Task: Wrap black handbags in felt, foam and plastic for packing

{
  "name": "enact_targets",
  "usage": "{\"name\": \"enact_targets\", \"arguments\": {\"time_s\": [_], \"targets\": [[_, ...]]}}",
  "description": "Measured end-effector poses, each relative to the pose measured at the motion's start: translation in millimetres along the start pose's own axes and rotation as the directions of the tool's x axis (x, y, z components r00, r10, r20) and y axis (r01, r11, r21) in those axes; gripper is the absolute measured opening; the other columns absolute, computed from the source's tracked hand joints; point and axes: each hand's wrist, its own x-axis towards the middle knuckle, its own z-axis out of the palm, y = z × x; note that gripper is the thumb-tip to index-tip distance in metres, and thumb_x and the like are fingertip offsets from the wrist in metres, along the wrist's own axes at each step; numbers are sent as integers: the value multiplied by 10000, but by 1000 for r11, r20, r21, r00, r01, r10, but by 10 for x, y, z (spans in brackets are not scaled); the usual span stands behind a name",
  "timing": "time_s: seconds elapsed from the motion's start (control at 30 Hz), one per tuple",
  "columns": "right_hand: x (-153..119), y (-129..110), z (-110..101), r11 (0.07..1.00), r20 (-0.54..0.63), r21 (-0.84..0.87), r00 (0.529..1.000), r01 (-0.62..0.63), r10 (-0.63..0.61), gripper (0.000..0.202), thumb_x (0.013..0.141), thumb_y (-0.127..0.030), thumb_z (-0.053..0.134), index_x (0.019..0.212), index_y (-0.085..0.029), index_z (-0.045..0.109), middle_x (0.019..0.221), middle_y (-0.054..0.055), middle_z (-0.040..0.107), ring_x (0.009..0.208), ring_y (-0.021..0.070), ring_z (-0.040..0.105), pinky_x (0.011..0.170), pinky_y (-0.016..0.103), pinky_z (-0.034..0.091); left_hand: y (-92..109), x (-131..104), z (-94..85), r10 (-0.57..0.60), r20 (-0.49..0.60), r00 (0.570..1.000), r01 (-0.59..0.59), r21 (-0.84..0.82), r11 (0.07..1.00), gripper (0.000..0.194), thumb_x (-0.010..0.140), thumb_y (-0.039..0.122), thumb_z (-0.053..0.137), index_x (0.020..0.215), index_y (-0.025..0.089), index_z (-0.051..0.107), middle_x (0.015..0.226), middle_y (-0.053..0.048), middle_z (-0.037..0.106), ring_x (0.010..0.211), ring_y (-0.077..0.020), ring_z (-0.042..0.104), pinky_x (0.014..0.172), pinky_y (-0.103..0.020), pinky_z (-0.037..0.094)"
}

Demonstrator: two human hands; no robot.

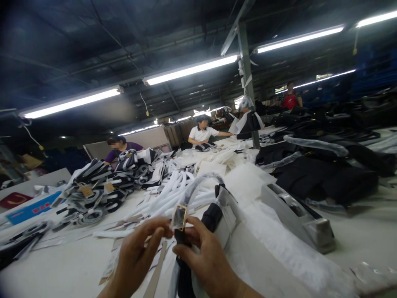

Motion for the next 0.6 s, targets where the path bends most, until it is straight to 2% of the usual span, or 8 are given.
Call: {"name": "enact_targets", "arguments": {"time_s": [0.03, 0.1, 0.17, 0.23, 0.33, 0.4, 0.5, 0.6], "targets": [[-5, 4, 6, 999, -13, -39, 1000, -10, 10, 504, 835, -346, 779, 1262, -231, 537, 1160, 87, 721, 1127, 275, 658, 1007, 426, 483, 21, 53, 6, -154, -10, 988, 152, -120, 981, 243, 1022, 330, 469, 1224, 254, 581, 1002, -19, 720, 894, -127, 694, 778, -220, 563], [9, 4, 20, 996, -47, -88, 999, -29, 25, 458, 849, -333, 758, 1246, -232, 552, 1103, 75, 741, 1098, 274, 673, 994, 429, 492, 61, 193, 23, -389, 70, 919, 389, -336, 858, 434, 1039, 474, 337, 1353, 233, 516, 1173, -78, 695, 1027, -183, 683, 871, -316, 573], [40, 3, 22, 993, -83, -117, 997, -16, 6, 438, 863, -332, 740, 1244, -234, 545, 1028, 61, 758, 1028, 265, 698, 964, 422, 506, 93, 326, 51, -449, 236, 862, 507, -408, 759, 545, 1010, 563, 350, 1357, 195, 552, 1216, -107, 690, 1109, -234, 659, 952, -378, 543], [59, 4, -2, 989, -101, -150, 995, 9, -25, 433, 865, -350, 738, 1231, -231, 540, 990, 58, 759, 965, 261, 711, 920, 415, 525, 110, 404, 89, -436, 326, 839, 539, -385, 749, 544, 952, 574, 508, 1318, 186, 612, 1117, -89, 732, 1128, -261, 644, 973, -382, 520], [22, -8, -81, 985, -59, -166, 997, 46, -57, 441, 866, -384, 735, 1232, -230, 542, 1106, 82, 725, 997, 260, 698, 914, 412, 541, 82, 372, 171, -432, 315, 845, 531, -403, 746, 512, 874, 513, 669, 1285, 209, 650, 1010, -51, 756, 1037, -248, 669, 894, -336, 536], [-33, -42, -139, 979, -69, -199, 995, 53, -68, 434, 874, -392, 727, 1242, -237, 558, 1241, 93, 668, 1126, 261, 649, 1008, 415, 503, 16, 260, 257, -439, 263, 859, 512, -458, 727, 455, 875, 477, 681, 1255, 227, 671, 1013, -40, 758, 973, -220, 686, 871, -310, 534], [-66, -138, -184, 972, -117, -222, 987, 80, -108, 477, 916, -454, 668, 1327, -246, 544, 1394, 98, 572, 1310, 265, 520, 1138, 422, 392, -120, 12, 435, -438, 217, 872, 486, -483, 728, 369, 871, 417, 702, 1204, 258, 702, 1057, -26, 756, 990, -215, 686, 899, -301, 517], [27, -261, -180, 994, -139, -91, 988, 57, -69, 503, 945, -547, 593, 1336, -231, 573, 1364, 106, 602, 1287, 272, 540, 1108, 419, 425, -213, -213, 585, -439, 241, 866, 501, -429, 752, 280, 896, 405, 668, 1113, 247, 750, 995, -28, 763, 953, -222, 686, 894, -316, 515]]}}
